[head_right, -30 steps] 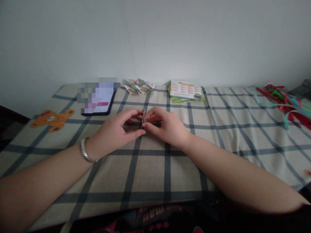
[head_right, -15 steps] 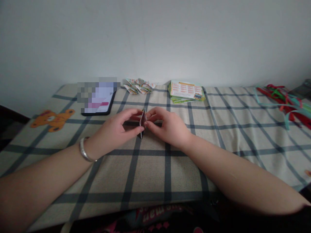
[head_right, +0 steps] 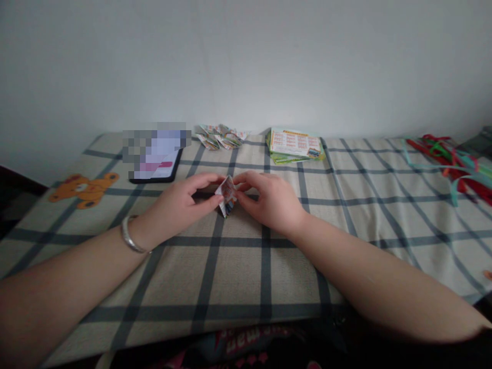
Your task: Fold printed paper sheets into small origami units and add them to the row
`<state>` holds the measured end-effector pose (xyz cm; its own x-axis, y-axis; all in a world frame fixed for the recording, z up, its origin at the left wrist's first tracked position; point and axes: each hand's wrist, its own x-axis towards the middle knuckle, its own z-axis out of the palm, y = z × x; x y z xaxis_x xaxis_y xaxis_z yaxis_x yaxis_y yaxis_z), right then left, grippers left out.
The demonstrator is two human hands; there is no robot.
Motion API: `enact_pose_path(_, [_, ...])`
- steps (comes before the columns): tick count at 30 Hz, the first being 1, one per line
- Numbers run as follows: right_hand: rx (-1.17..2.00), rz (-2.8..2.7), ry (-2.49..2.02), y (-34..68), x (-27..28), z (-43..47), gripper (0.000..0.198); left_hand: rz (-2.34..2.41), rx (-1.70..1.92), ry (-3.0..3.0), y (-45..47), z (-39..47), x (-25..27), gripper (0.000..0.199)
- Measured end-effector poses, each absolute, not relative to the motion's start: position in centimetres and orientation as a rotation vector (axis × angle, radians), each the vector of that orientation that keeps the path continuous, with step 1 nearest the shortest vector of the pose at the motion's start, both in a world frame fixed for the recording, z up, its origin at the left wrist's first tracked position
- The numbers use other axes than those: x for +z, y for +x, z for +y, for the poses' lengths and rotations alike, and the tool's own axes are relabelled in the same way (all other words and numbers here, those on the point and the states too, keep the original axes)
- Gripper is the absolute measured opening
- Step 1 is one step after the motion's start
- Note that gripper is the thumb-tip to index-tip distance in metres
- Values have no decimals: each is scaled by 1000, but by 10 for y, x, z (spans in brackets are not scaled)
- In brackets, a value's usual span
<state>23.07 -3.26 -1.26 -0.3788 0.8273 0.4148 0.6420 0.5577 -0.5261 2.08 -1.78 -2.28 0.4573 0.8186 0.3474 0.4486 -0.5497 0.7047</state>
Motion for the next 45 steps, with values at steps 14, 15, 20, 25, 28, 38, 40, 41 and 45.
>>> enact_pose_path(14, [224,-2195,-1228,235,-17,-28,11,1045,845,2305,18,-15,-24,30])
enact_pose_path(15, [225,-2197,-1237,236,-18,-27,11,1045,837,2319,18,-15,-23,30])
enact_pose_path(20, [238,-2228,-1220,239,-21,-22,9,1008,811,2398,17,-14,-21,29])
enact_pose_path(25, [230,-2260,-1172,238,-19,-24,10,966,763,2461,11,-10,-21,30])
enact_pose_path(28, [271,-2250,-1165,237,-17,-26,14,924,707,2522,9,-7,-20,31])
enact_pose_path(38, [295,-2388,-1044,238,-15,-30,11,854,697,2682,6,-8,-19,24])
enact_pose_path(40, [206,-2483,-1003,238,-14,-30,12,819,642,2753,5,-7,-18,22])
enact_pose_path(41, [149,-2520,-991,238,-14,-30,13,804,611,2784,4,-6,-18,22])
enact_pose_path(45, [6,-2577,-987,237,-14,-31,14,778,571,2852,3,-6,-18,23])
